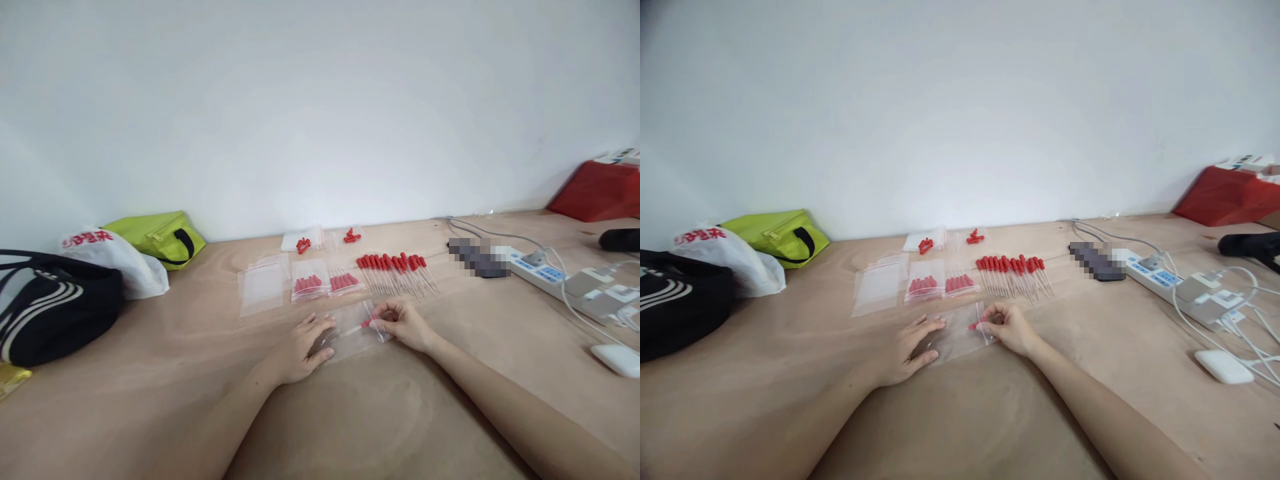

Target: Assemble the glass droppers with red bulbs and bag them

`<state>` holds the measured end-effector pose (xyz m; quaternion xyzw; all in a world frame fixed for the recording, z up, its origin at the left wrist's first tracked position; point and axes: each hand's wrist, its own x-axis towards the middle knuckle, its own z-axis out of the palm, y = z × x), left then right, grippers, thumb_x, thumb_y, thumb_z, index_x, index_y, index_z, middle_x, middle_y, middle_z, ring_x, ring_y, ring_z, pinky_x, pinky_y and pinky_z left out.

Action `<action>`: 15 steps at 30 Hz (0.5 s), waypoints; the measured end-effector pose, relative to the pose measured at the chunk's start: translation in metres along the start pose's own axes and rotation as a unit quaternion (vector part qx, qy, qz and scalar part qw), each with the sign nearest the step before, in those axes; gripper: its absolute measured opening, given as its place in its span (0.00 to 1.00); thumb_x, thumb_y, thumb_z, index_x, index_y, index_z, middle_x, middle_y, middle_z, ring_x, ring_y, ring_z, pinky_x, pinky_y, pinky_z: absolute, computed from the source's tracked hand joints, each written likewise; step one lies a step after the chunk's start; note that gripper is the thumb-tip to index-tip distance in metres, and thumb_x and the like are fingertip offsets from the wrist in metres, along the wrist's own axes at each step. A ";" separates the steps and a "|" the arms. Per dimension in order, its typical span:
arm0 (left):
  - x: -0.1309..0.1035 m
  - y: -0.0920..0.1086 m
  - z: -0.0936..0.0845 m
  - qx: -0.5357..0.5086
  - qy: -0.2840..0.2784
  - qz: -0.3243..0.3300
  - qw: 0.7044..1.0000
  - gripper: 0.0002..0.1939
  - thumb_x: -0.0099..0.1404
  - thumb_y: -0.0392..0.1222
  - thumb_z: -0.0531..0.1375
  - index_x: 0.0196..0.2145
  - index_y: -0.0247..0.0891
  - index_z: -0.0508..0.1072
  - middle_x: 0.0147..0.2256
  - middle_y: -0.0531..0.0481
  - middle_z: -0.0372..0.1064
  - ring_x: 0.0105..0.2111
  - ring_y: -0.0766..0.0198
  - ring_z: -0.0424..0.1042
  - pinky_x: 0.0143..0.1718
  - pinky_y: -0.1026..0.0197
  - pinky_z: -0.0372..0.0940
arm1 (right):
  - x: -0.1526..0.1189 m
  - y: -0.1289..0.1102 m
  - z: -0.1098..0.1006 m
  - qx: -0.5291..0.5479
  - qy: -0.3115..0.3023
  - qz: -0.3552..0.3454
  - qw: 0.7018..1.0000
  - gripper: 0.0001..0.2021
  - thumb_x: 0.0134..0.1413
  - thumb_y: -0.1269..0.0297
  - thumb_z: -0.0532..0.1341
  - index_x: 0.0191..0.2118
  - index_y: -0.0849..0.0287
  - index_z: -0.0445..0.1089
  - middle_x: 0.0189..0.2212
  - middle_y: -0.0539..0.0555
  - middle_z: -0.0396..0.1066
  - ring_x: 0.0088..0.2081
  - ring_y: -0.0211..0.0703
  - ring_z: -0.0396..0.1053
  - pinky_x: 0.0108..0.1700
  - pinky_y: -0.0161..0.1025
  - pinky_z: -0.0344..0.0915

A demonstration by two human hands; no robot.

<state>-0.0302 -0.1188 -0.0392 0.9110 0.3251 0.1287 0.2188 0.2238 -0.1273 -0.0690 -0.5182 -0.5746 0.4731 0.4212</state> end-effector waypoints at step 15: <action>-0.001 -0.002 0.004 -0.003 0.093 0.003 0.996 0.11 0.61 0.46 0.53 0.39 0.39 0.67 0.40 0.46 0.65 0.41 0.60 0.65 0.43 0.57 0.62 | 0.082 -0.016 -0.063 -0.427 0.228 0.042 0.874 0.08 0.44 0.70 0.55 0.34 0.62 0.68 0.31 0.58 0.72 0.34 0.43 0.68 0.34 0.33 0.58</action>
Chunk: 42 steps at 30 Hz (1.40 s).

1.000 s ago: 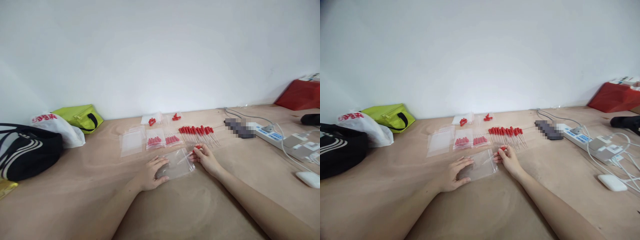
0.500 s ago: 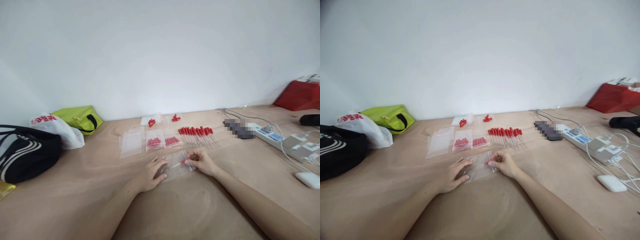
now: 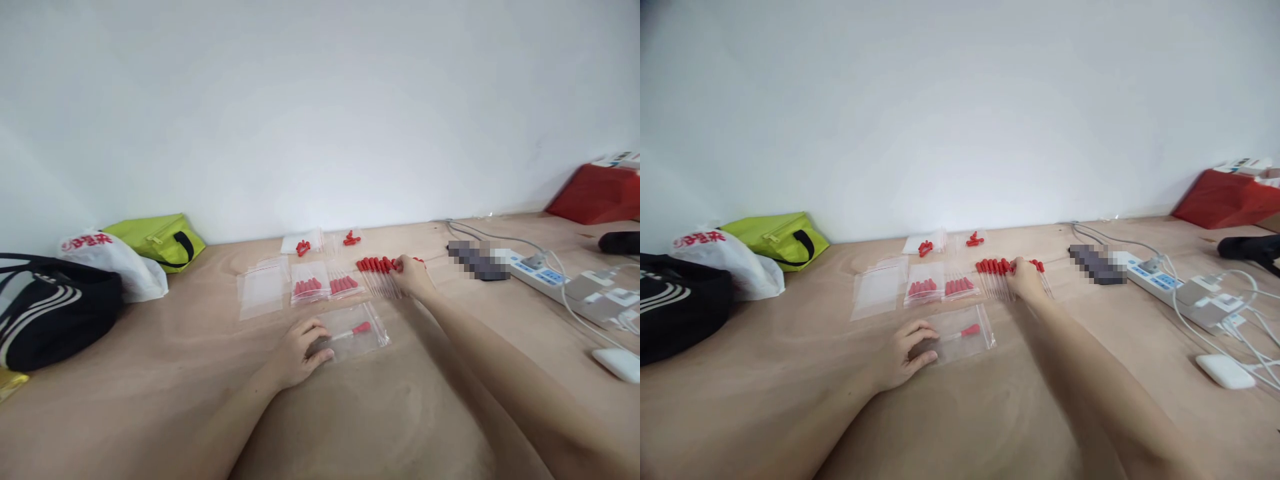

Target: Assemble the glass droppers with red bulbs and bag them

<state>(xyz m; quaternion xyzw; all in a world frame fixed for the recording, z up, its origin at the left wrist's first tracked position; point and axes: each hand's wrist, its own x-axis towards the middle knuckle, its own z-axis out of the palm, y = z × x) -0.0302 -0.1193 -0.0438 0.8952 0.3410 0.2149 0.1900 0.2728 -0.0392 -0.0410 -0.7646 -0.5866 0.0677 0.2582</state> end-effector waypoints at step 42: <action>-0.003 0.000 -0.001 -0.010 -0.031 -0.033 0.999 0.26 0.58 0.44 0.56 0.53 0.42 0.55 0.51 0.46 0.60 0.50 0.56 0.61 0.49 0.53 0.58 | -0.104 -0.033 0.015 0.551 -0.164 0.081 0.814 0.21 0.35 0.50 0.63 0.29 0.56 0.54 0.17 0.42 0.63 0.14 0.32 0.59 0.16 0.31 0.54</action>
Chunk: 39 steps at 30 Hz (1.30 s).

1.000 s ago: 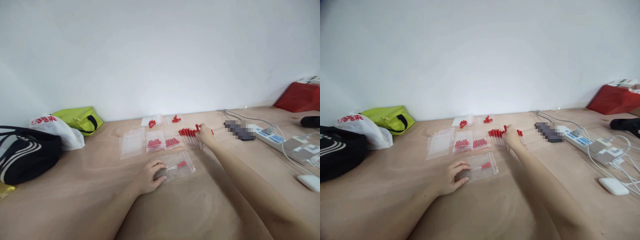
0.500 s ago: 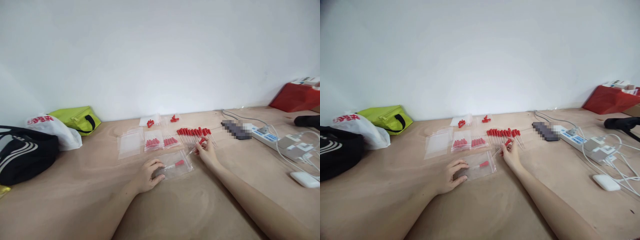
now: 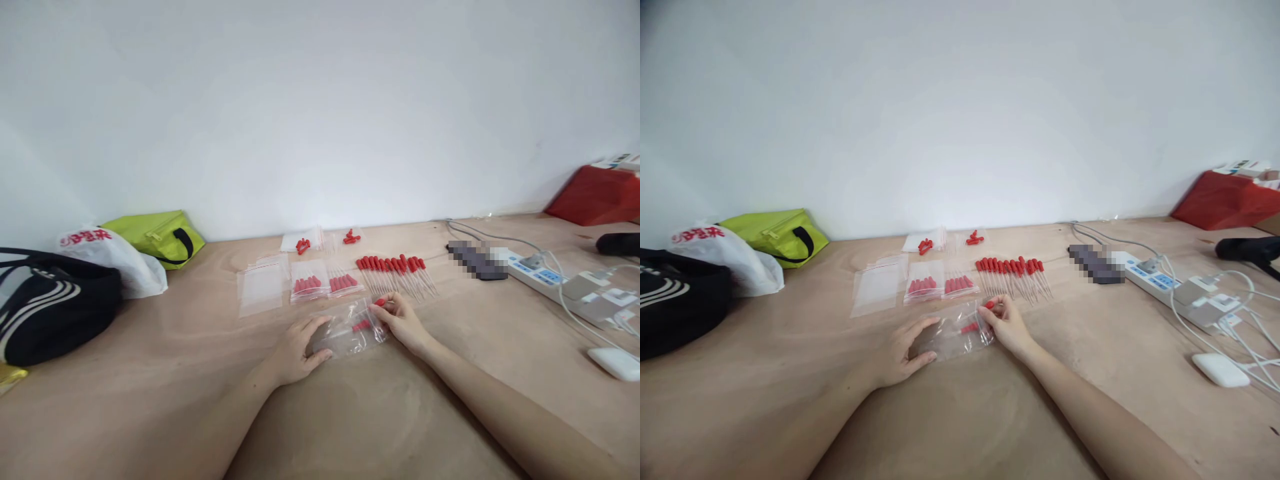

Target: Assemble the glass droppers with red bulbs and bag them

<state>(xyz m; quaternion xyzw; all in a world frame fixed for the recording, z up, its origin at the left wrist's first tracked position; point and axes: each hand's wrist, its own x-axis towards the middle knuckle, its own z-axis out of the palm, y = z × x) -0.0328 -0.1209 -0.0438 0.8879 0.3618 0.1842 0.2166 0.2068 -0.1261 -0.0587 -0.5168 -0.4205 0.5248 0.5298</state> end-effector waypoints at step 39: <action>0.002 -0.005 0.003 0.015 0.006 0.030 0.999 0.17 0.59 0.45 0.56 0.46 0.39 0.64 0.50 0.44 0.61 0.50 0.57 0.61 0.51 0.53 0.57 | 0.102 -0.026 -0.039 -0.475 0.181 -0.048 0.860 0.09 0.36 0.72 0.58 0.30 0.65 0.69 0.29 0.62 0.72 0.35 0.49 0.69 0.34 0.37 0.61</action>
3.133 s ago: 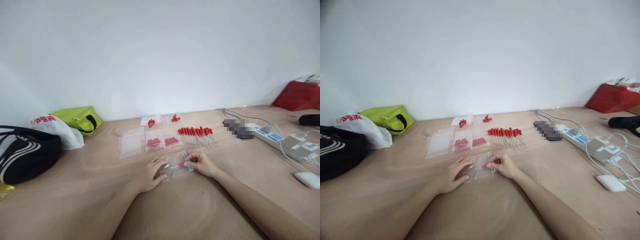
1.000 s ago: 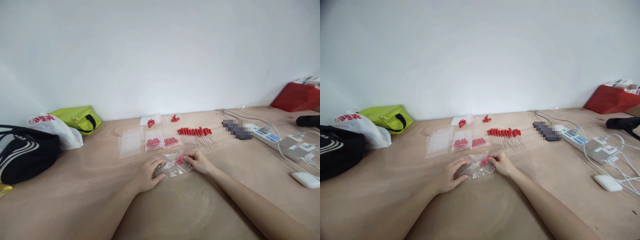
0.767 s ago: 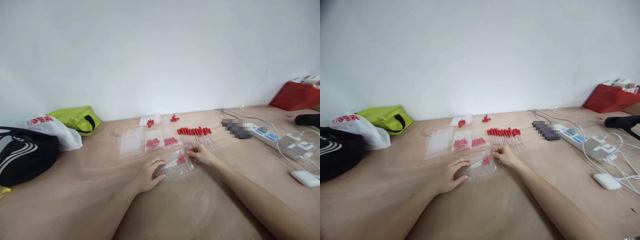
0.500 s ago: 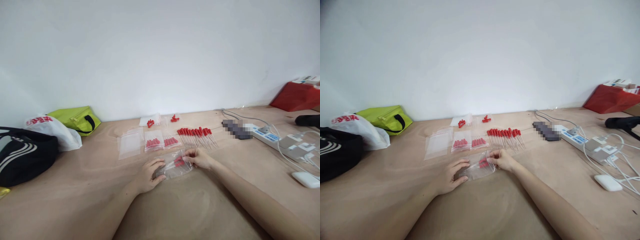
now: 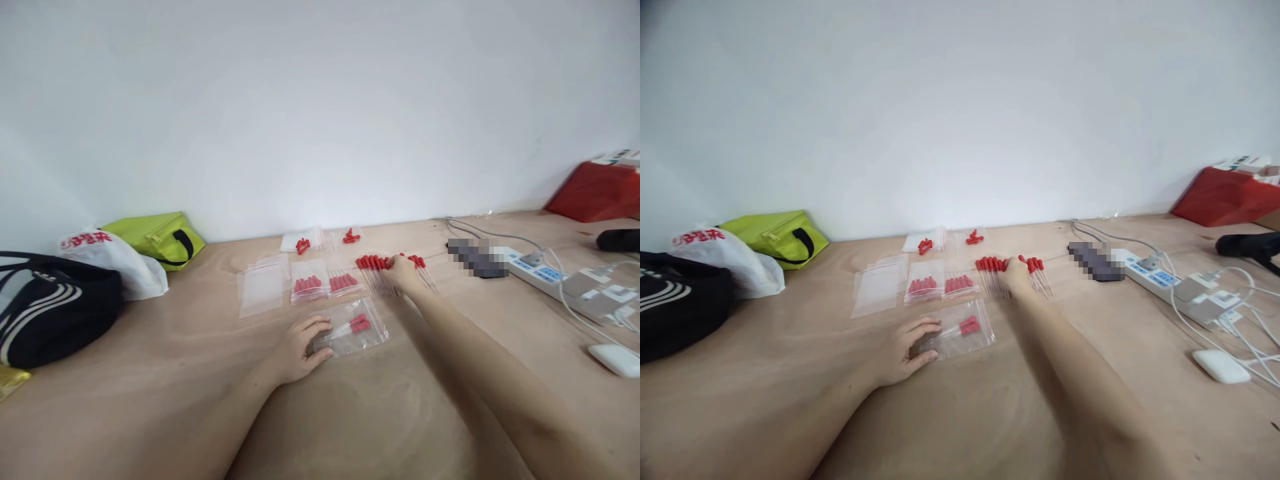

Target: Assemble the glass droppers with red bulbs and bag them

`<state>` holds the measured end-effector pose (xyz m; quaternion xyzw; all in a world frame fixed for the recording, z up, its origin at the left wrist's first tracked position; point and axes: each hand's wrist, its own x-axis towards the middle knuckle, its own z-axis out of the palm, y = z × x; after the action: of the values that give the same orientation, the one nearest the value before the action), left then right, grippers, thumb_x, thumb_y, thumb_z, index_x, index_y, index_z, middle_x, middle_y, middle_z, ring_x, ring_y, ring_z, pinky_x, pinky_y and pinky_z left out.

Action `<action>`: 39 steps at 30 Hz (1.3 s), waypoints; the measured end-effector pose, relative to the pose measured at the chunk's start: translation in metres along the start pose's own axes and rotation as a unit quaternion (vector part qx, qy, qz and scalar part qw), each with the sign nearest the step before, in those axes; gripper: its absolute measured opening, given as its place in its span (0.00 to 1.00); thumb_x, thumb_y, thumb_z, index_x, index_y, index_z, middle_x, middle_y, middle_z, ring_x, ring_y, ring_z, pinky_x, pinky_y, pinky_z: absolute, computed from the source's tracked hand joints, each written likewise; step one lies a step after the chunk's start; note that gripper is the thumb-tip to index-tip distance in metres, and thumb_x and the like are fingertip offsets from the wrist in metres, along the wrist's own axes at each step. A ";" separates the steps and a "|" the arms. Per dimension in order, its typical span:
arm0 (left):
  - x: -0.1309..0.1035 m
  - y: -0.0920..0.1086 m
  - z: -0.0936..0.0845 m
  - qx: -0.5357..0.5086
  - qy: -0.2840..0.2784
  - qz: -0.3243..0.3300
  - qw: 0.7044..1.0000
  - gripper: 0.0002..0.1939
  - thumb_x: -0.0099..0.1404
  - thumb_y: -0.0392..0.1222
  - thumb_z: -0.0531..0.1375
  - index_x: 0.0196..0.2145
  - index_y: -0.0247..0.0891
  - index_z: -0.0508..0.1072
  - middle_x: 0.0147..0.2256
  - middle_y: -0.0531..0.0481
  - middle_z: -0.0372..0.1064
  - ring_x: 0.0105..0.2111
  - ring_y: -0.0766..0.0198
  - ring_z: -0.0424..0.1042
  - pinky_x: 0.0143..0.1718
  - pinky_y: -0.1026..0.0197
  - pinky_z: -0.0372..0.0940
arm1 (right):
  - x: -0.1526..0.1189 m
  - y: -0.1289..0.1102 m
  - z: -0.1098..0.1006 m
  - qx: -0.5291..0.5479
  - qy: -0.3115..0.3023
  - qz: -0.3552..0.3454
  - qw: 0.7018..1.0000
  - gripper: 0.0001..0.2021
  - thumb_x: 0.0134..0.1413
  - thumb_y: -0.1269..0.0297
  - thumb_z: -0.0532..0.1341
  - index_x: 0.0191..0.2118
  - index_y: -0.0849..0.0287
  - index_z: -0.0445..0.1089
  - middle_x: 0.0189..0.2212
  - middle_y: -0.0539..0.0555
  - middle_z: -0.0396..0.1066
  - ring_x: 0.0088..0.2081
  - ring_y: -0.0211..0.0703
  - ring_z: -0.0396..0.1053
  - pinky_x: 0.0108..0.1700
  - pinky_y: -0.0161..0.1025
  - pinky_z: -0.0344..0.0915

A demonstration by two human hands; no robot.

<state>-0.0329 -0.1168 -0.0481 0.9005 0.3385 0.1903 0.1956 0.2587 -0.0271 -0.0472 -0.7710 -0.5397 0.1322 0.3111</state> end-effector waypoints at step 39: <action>0.000 0.004 -0.002 -0.009 -0.007 -0.019 1.000 0.21 0.59 0.44 0.55 0.50 0.41 0.60 0.50 0.46 0.61 0.51 0.57 0.60 0.51 0.53 0.57 | -0.097 -0.004 0.014 0.544 -0.063 0.064 0.834 0.21 0.42 0.53 0.58 0.40 0.53 0.51 0.24 0.45 0.61 0.22 0.37 0.66 0.25 0.39 0.66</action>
<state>-0.0315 -0.1190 -0.0439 0.8935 0.3520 0.1834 0.2100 0.2111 -0.1099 -0.0679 -0.5001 -0.3482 0.4722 0.6369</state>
